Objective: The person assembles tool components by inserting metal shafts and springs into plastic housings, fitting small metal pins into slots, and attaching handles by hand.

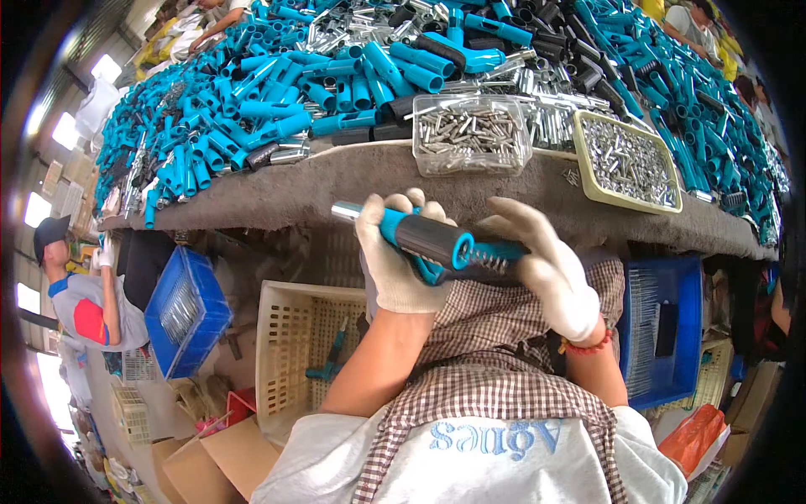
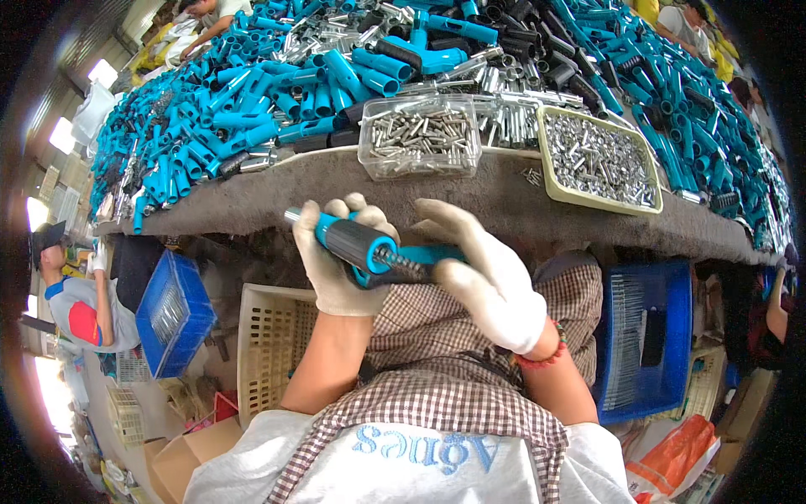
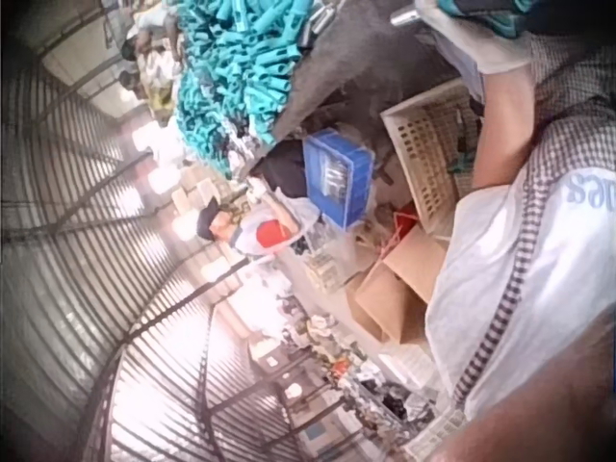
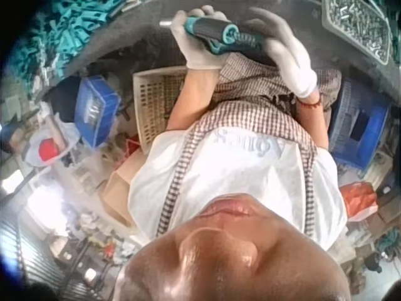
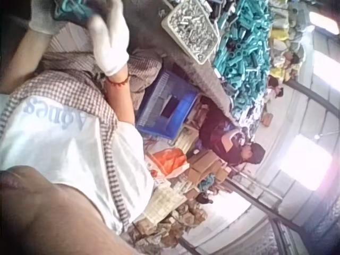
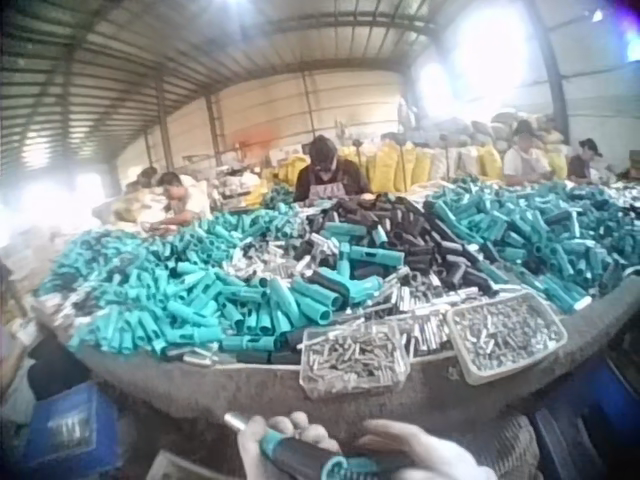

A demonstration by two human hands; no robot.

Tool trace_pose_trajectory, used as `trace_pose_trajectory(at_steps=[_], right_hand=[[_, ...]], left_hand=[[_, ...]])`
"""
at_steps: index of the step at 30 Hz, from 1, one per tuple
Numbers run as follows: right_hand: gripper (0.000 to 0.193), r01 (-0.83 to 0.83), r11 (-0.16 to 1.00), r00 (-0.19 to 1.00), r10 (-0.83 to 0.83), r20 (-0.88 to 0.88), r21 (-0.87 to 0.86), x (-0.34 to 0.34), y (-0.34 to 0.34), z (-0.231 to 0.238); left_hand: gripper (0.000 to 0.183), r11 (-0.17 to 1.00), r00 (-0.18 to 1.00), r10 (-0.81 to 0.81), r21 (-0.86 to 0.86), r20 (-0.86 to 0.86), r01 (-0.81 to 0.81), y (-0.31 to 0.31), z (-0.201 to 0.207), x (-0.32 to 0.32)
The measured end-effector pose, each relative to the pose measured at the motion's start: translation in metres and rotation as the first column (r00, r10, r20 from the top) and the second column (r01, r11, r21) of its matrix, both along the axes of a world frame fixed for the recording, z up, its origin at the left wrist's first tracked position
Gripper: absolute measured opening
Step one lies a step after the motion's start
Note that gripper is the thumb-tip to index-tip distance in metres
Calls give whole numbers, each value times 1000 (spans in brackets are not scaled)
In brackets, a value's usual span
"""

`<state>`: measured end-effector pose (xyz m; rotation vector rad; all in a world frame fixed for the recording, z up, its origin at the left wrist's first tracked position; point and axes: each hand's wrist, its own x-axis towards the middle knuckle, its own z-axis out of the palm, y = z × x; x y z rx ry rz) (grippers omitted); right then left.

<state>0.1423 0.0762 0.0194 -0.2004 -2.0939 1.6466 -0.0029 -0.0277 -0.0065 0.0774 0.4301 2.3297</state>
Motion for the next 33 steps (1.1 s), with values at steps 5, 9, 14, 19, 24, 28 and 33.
trace_pose_trajectory(at_steps=[5,9,14,19,24,28,33], right_hand=[[67,106,558,973,-229,29,823,-18,-17,-2],[63,23,500,987,-149,59,866,-10,-10,-13],[60,122,820,975,-203,85,559,16,-10,-34],[56,164,864,983,-103,152,-476,41,-20,-30],[50,233,951,972,-229,42,-204,47,-30,-25],[49,254,903,967,-230,-108,347,31,-26,-13],[48,246,930,968,-252,-13,274,17,-34,-5]], left_hand=[[37,997,999,3,74,-41,0,0,-11,-8],[37,1000,1000,-3,-1,-7,3,-6,3,-8],[22,983,976,132,101,174,-151,-14,10,-36],[10,961,983,-14,274,183,-38,-22,10,-53],[24,956,996,-13,295,89,-14,-18,9,-47],[33,964,994,66,250,86,-86,-14,15,-32],[30,978,994,70,192,82,-85,-18,22,-24]])
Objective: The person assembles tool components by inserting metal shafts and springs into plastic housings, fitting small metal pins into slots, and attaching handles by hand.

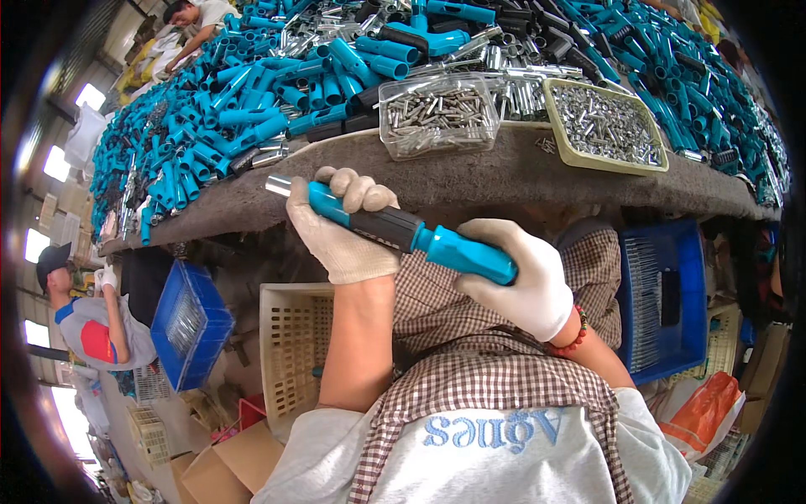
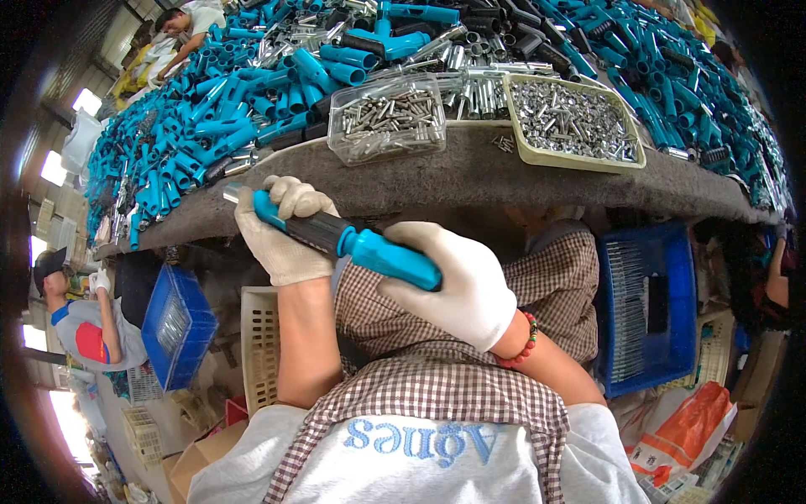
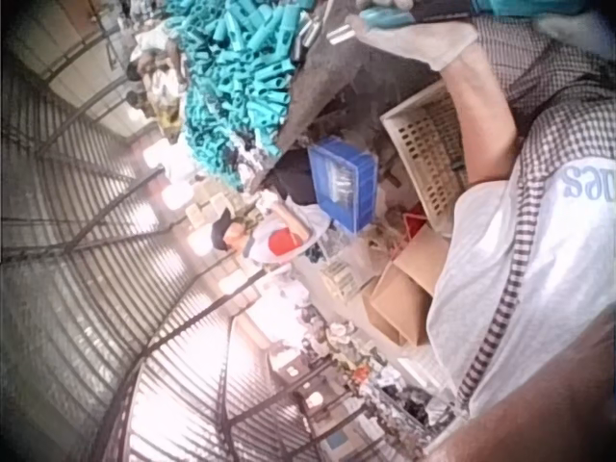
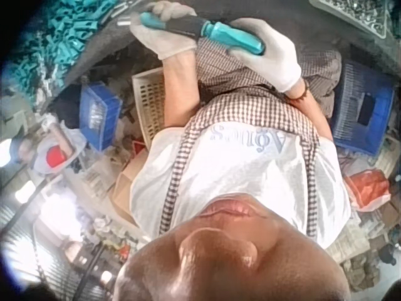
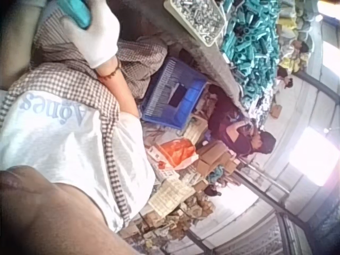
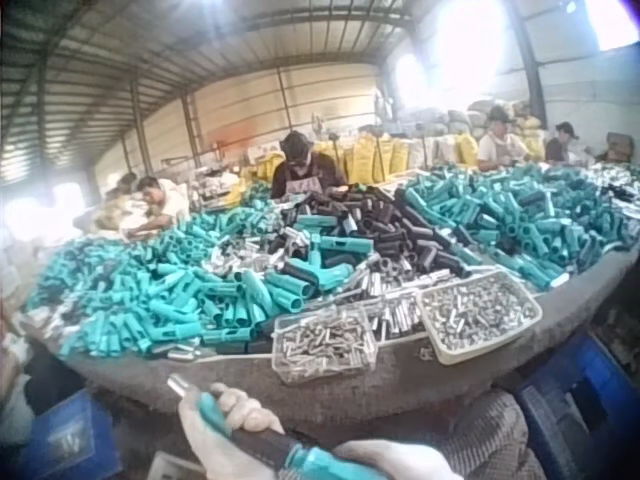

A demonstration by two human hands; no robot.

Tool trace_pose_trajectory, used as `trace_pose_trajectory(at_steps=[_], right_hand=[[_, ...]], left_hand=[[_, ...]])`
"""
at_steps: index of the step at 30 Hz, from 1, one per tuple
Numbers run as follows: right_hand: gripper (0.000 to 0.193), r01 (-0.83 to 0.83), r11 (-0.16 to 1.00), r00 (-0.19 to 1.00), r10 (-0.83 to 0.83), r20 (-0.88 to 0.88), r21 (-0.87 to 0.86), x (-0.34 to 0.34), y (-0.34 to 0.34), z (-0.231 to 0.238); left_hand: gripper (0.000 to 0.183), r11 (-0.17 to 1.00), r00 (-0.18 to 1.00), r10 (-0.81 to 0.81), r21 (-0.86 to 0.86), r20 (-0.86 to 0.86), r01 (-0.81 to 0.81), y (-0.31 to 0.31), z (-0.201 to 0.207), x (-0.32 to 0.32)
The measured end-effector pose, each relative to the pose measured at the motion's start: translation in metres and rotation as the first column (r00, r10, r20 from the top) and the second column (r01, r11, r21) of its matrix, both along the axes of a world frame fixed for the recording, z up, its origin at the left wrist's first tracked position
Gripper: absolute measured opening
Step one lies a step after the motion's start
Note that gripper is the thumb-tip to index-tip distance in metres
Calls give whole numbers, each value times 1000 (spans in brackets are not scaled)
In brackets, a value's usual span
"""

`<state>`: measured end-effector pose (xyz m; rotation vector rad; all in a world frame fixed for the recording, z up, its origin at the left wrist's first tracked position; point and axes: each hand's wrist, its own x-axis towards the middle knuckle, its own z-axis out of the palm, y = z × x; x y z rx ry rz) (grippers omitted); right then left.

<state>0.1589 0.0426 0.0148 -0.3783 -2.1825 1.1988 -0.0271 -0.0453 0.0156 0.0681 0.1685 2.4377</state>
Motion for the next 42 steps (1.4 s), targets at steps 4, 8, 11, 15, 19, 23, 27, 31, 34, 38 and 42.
trace_pose_trajectory(at_steps=[4,8,11,15,19,23,27,31,34,38,42], right_hand=[[49,13,843,994,49,-100,537,-12,19,6],[48,46,729,996,22,-90,683,-13,19,11],[49,-225,676,962,267,-52,-702,-11,6,21],[77,-460,-197,753,429,-498,-866,-1,-5,-19],[78,-584,-67,753,329,-570,-809,8,-9,-48],[71,-245,646,955,31,-296,-723,11,1,-27],[67,-54,828,993,-14,-117,-558,4,7,-26],[82,-521,-322,779,201,-594,-791,8,-4,-56],[79,-363,229,921,237,-310,-903,17,11,-28],[50,-518,855,853,518,55,-23,41,67,17],[40,-631,682,753,424,503,371,31,48,56]], left_hand=[[23,998,999,-50,29,23,49,14,0,-6],[21,979,993,-82,179,-85,97,21,8,-10],[21,954,923,-71,246,-377,173,11,31,-6],[43,750,646,-109,364,-756,553,15,61,18],[43,583,454,-161,287,-876,760,37,65,24],[29,981,940,-188,-4,-286,196,33,66,29],[28,923,891,-225,207,-394,325,44,42,13],[69,643,718,-193,467,-669,608,42,44,24],[79,729,696,-241,347,-677,590,21,42,27],[90,564,75,-612,-368,-787,739,-2,-10,-14],[99,156,-465,-837,-941,-287,301,-34,6,-4]])
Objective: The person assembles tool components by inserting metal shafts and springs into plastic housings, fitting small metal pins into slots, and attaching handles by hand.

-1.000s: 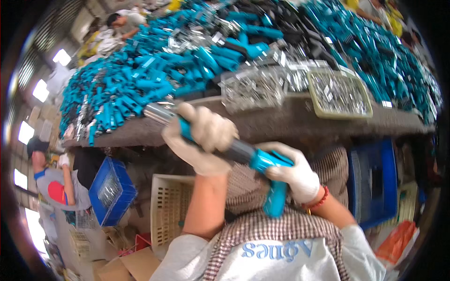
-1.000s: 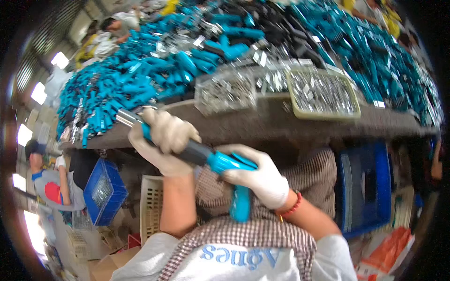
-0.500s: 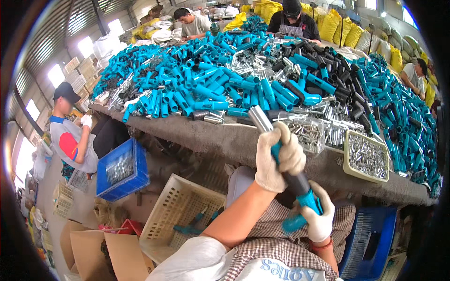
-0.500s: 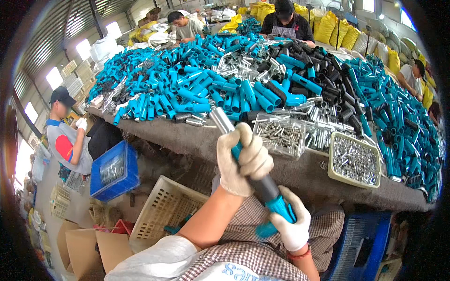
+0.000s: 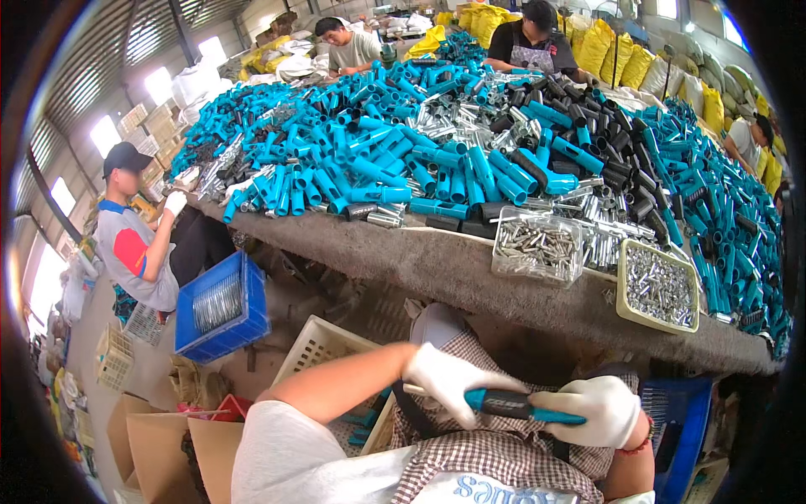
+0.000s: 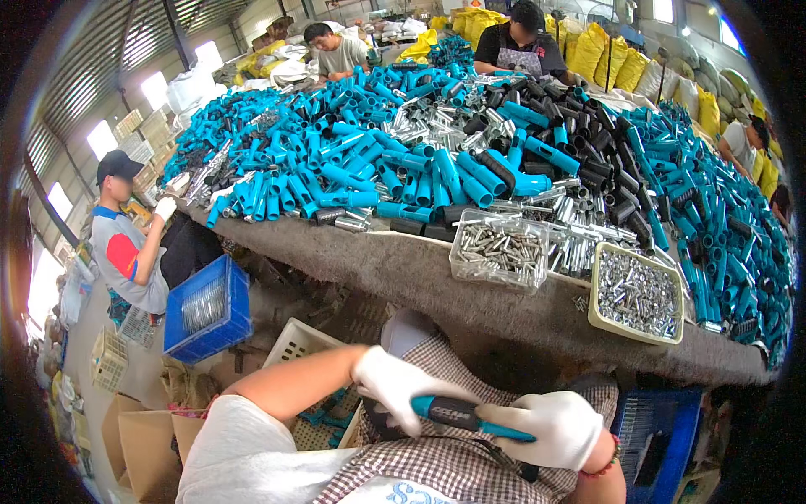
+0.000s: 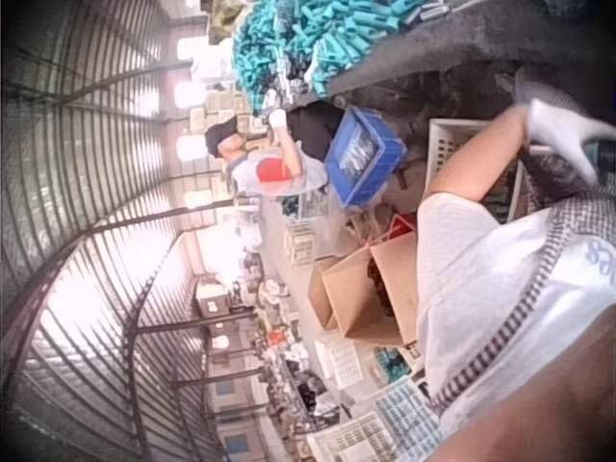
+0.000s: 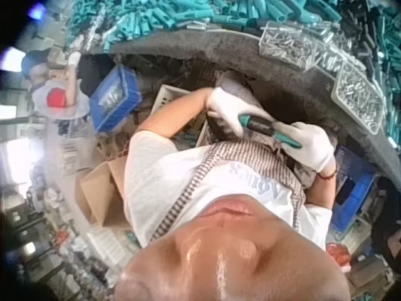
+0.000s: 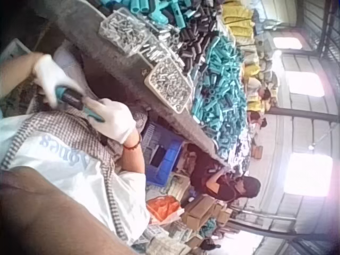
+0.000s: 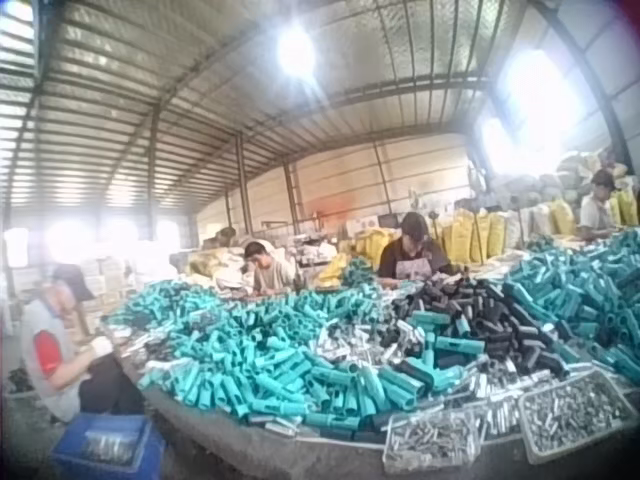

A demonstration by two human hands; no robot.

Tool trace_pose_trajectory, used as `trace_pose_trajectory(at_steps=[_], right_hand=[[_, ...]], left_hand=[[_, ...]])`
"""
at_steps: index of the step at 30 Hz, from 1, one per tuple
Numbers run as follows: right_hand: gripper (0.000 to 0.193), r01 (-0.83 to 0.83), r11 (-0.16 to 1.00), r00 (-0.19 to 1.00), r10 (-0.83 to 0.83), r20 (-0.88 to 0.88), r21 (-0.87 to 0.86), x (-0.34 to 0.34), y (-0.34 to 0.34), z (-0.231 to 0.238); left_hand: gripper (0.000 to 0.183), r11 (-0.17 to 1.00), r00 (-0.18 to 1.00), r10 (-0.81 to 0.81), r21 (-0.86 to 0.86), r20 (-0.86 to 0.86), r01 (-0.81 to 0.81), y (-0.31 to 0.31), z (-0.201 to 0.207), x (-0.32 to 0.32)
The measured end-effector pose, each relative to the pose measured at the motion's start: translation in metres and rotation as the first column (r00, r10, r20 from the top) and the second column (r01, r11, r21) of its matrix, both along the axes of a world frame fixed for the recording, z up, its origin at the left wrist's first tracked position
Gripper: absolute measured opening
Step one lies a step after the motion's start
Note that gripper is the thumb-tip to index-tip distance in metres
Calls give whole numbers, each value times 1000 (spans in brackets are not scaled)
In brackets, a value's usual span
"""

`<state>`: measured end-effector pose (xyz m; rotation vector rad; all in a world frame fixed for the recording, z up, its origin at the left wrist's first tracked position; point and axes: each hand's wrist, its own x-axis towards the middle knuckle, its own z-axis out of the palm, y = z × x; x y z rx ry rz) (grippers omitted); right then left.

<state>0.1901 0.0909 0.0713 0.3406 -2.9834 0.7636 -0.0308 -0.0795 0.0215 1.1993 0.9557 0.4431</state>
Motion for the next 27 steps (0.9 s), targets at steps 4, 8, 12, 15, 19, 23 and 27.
trace_pose_trajectory(at_steps=[4,8,12,15,19,23,27], right_hand=[[68,174,882,978,-103,180,-439,3,8,-18],[86,-31,804,973,-111,-201,-593,19,24,-27],[80,142,785,892,-366,-266,-602,-6,16,-29],[79,212,800,907,-374,-190,-561,-2,29,-31],[65,2,927,903,-163,-398,-375,-11,6,-4],[53,176,865,845,-377,-380,-470,-9,39,-28],[58,-22,913,805,-226,-549,-408,-11,12,-14]], left_hand=[[84,960,924,171,269,-342,-78,-13,-44,11],[80,851,836,511,257,-199,-459,-25,-53,21],[59,932,798,267,356,-541,-70,-16,-64,51],[57,646,662,682,683,-313,-342,-29,-64,33],[55,803,601,556,559,-574,-210,-13,-53,37],[52,766,695,560,601,-452,-226,-19,-42,37],[49,646,397,747,722,-533,-247,-3,-57,40]])
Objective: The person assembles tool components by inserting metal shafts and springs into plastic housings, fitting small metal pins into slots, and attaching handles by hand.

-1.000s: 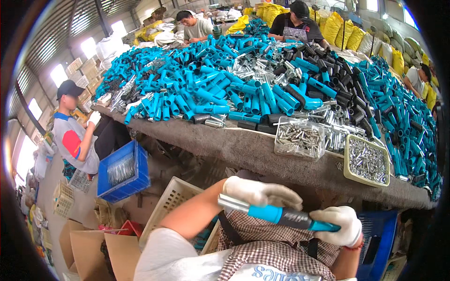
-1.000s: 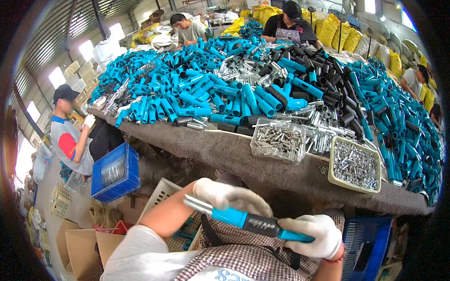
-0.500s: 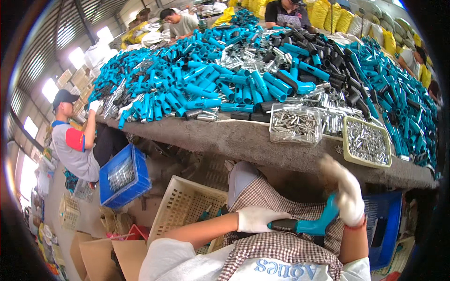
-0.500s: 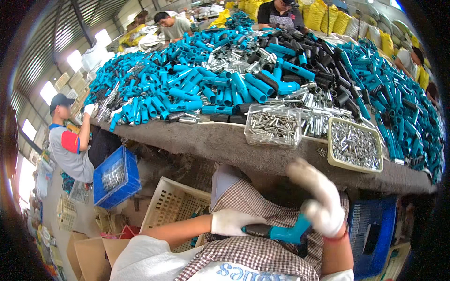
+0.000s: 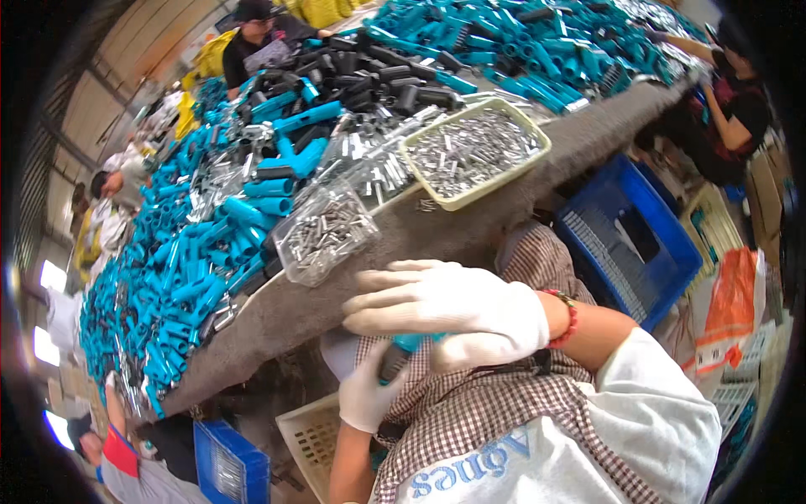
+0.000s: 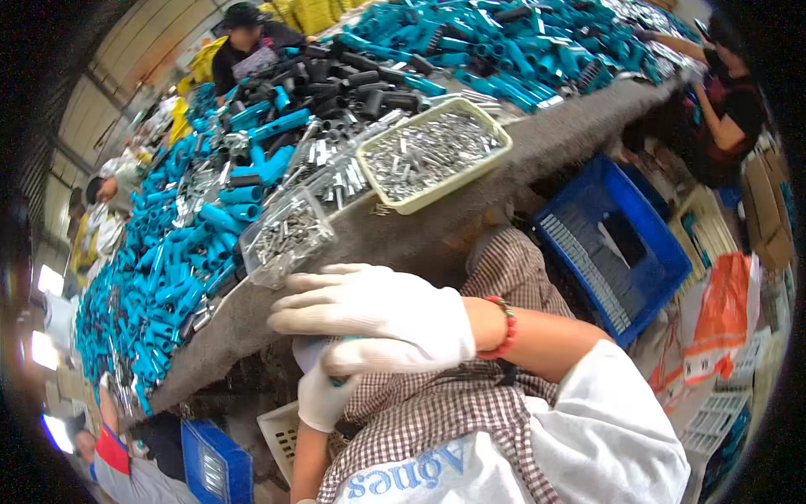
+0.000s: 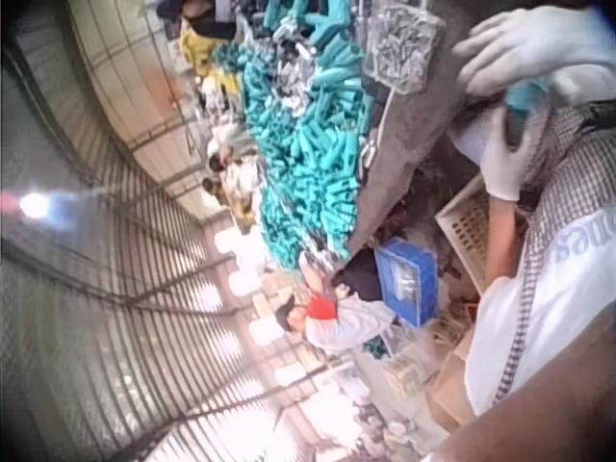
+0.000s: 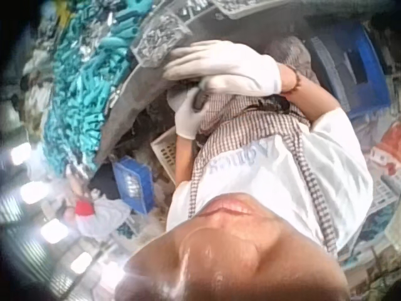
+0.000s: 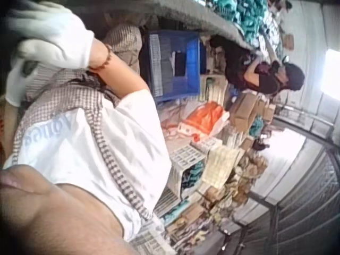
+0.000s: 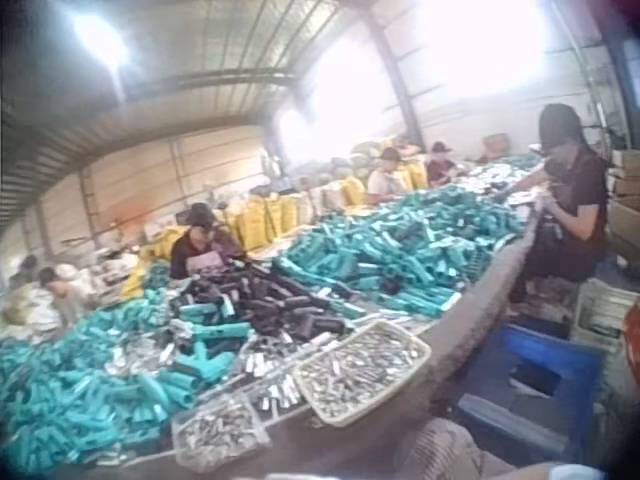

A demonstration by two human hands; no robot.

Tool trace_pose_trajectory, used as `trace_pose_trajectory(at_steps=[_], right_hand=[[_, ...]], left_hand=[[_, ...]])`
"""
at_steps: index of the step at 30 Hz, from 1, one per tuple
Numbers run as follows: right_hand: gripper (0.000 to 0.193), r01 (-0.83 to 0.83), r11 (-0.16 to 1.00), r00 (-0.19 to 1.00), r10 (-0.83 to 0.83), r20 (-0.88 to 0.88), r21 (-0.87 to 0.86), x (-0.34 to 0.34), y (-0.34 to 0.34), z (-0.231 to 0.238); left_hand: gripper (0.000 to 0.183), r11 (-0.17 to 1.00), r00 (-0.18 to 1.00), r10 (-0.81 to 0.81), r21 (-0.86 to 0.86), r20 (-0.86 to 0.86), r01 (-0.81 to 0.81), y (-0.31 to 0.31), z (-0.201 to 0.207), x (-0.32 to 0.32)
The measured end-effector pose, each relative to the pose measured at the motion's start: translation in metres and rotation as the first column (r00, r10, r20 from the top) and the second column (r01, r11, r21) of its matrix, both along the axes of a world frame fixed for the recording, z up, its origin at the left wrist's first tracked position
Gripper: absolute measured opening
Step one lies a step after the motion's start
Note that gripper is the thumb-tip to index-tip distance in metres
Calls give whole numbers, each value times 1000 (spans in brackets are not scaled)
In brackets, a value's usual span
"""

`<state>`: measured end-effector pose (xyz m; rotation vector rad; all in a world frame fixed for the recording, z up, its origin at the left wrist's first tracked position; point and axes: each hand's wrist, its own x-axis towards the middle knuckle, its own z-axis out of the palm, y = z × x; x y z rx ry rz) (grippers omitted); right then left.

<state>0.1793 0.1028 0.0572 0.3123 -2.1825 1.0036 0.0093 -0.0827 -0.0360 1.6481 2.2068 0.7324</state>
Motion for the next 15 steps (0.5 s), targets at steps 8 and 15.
trace_pose_trajectory(at_steps=[8,15], right_hand=[[45,37,999,998,-36,-47,19,7,5,-5],[50,132,988,990,-128,56,-79,16,30,-19]], left_hand=[[55,984,982,176,-10,64,-176,5,-2,-5],[50,986,941,94,97,324,-132,-6,10,1]])
